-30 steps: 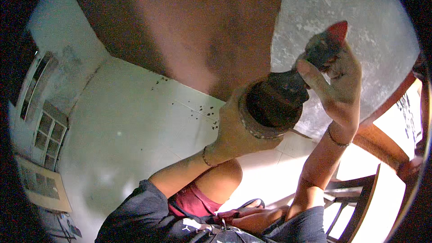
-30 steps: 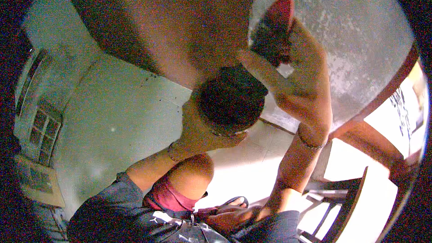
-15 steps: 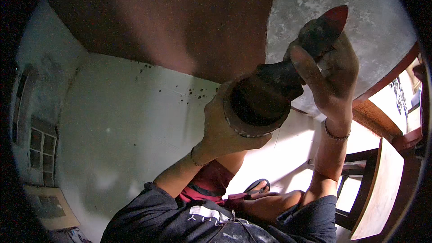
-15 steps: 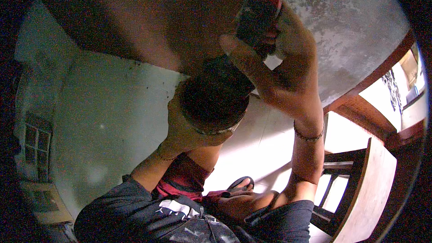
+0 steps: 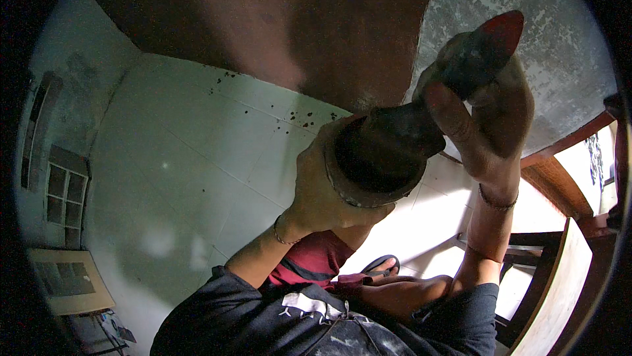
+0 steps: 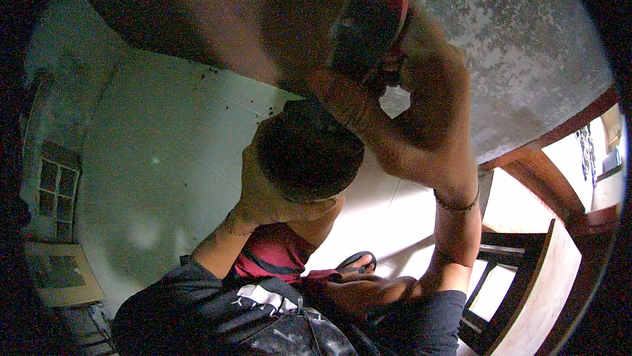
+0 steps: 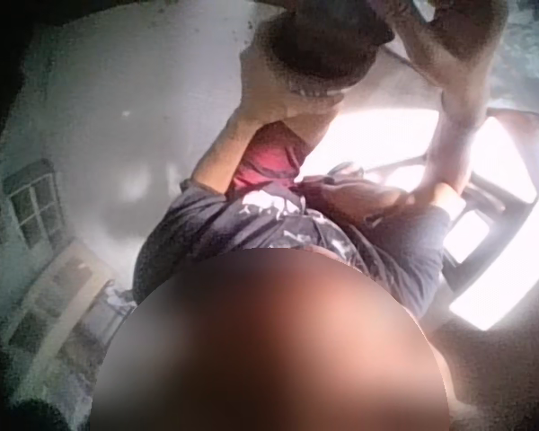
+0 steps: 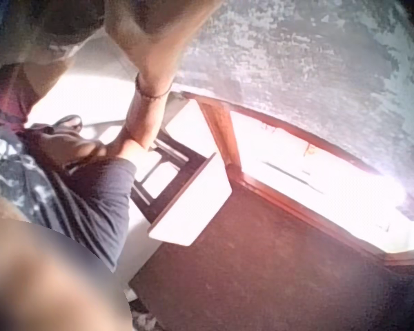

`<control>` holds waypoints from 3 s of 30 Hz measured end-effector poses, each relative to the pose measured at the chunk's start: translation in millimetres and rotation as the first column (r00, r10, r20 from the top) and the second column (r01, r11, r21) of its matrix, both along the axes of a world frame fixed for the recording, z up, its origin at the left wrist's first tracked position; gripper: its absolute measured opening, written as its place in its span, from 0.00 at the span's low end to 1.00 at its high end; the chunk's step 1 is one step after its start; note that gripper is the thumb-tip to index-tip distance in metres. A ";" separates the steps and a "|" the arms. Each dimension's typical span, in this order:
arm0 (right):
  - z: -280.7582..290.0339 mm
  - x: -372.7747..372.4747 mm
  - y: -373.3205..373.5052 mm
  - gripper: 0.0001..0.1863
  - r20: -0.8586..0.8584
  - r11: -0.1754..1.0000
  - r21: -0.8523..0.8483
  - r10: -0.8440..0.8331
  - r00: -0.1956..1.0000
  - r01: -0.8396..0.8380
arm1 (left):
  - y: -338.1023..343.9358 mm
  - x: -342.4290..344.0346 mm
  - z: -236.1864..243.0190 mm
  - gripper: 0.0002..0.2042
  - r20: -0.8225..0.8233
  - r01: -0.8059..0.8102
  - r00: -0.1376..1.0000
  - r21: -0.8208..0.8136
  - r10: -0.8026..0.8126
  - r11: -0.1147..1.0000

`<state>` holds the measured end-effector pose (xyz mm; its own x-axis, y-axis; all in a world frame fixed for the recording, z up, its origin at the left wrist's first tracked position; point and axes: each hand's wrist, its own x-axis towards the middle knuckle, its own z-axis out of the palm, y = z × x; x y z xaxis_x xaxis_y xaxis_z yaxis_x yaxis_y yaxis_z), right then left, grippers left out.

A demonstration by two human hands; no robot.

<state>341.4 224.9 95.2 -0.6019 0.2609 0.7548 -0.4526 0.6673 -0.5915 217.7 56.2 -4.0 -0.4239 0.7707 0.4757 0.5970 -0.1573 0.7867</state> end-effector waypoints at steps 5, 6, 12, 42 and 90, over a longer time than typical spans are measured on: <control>-1.9 0.1 0.4 0.19 0.016 0.999 0.033 0.013 1.000 -0.013 | -0.2 2.4 -8.8 0.52 0.031 0.017 0.999 0.034 -0.018 0.999; -2.3 0.4 0.5 0.19 0.026 1.000 -0.002 0.015 1.000 -0.014 | -1.5 3.2 -11.0 0.53 0.035 0.024 0.999 0.025 -0.024 0.999; -3.6 -0.9 2.4 0.19 -0.004 0.997 0.076 -0.015 1.000 0.015 | -2.5 3.3 -23.6 0.57 0.022 0.077 0.997 0.031 -0.078 0.997; 25.9 32.5 17.6 0.17 -0.151 0.992 0.030 -0.119 0.981 0.125 | 47.3 -8.2 -9.2 0.65 -0.001 0.321 0.947 0.088 -0.323 0.943; 41.1 42.5 20.8 0.20 0.014 0.840 0.300 -0.477 0.879 0.451 | 121.7 -20.6 4.5 0.52 -0.079 0.678 0.706 0.362 -0.703 0.640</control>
